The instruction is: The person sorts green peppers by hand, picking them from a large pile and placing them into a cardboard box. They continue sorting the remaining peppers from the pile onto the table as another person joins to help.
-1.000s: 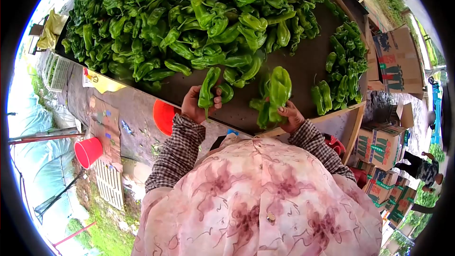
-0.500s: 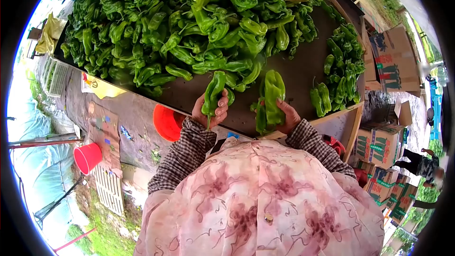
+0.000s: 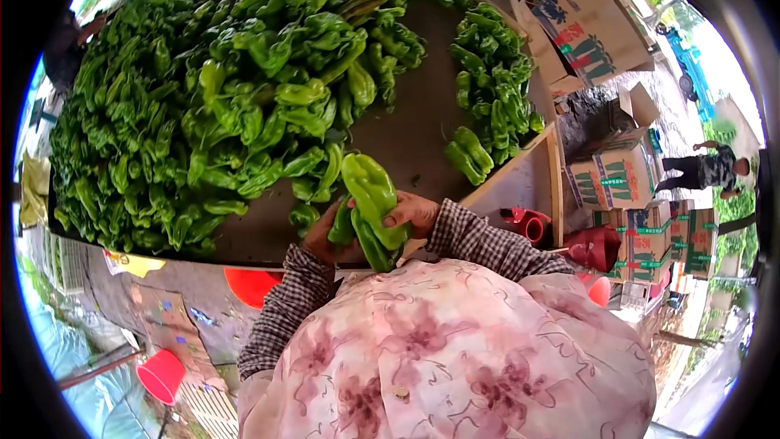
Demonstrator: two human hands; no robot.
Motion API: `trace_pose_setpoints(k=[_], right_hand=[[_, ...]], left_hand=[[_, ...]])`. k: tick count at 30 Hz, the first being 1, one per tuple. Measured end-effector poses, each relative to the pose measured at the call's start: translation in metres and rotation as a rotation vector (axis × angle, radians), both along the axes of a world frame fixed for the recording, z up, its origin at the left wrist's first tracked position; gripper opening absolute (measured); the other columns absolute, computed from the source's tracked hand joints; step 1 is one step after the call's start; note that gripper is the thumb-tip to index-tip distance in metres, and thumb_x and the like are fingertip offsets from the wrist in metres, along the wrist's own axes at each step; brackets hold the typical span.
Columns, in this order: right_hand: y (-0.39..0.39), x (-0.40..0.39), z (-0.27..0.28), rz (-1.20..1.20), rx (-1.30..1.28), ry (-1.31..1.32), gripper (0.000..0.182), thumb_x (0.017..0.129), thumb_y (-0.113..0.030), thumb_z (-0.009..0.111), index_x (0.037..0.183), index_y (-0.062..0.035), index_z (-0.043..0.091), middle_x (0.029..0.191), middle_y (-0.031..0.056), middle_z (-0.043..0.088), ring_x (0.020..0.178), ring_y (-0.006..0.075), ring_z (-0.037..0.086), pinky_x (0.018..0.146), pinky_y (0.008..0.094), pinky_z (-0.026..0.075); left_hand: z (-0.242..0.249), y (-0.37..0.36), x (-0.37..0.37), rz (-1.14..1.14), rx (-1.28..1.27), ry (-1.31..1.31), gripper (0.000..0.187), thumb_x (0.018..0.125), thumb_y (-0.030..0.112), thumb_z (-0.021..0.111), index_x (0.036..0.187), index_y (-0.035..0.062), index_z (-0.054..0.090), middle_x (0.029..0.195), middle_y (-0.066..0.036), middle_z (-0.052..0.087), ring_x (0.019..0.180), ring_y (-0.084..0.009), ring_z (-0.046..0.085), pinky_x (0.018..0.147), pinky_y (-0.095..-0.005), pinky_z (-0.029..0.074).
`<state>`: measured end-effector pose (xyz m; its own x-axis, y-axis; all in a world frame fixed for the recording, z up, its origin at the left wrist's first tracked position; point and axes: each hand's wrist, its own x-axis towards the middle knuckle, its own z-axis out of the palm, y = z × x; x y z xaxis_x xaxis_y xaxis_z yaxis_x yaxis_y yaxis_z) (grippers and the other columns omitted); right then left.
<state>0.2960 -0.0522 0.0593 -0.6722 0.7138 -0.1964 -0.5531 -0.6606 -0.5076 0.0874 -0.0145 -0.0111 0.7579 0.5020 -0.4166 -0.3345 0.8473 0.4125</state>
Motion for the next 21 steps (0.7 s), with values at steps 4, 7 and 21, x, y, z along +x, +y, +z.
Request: trace_pose_setpoints(k=[4, 7, 21], right_hand=[[0.001, 0.020, -0.009, -0.046, -0.002, -0.004, 0.060, 0.071, -0.012, 0.069, 0.125, -0.0042, 0.046, 0.112, 0.0131, 0.058, 0.099, 0.0242, 0.059, 0.087, 0.0376, 0.048], [-0.006, 0.038, -0.008, -0.194, -0.091, 0.001, 0.056, 0.072, -0.015, 0.067, 0.123, -0.0036, 0.047, 0.111, 0.0127, 0.058, 0.098, 0.0232, 0.059, 0.086, 0.0371, 0.049], [-0.042, 0.326, 0.022, -1.343, 0.085, -1.128, 0.035, 0.074, -0.016, 0.069, 0.105, -0.0052, 0.058, 0.083, 0.0042, 0.061, 0.072, 0.0175, 0.061, 0.064, 0.0310, 0.052]], left_hand=[[0.043, -0.001, 0.035, -0.059, 0.197, 0.205, 0.047, 0.094, 0.042, 0.039, 0.125, 0.0080, 0.046, 0.110, -0.007, 0.059, 0.095, -0.0144, 0.057, 0.070, -0.0266, 0.051], [0.019, 0.020, 0.043, -0.243, 0.032, 0.093, 0.048, 0.091, 0.050, 0.040, 0.108, 0.0080, 0.055, 0.098, -0.010, 0.061, 0.085, -0.0196, 0.060, 0.071, -0.0354, 0.051], [-0.025, -0.014, -0.018, 0.486, 1.088, 1.150, 0.012, 0.079, 0.004, 0.061, 0.086, 0.0042, 0.052, 0.071, -0.002, 0.053, 0.060, -0.0084, 0.048, 0.055, -0.0234, 0.042]])
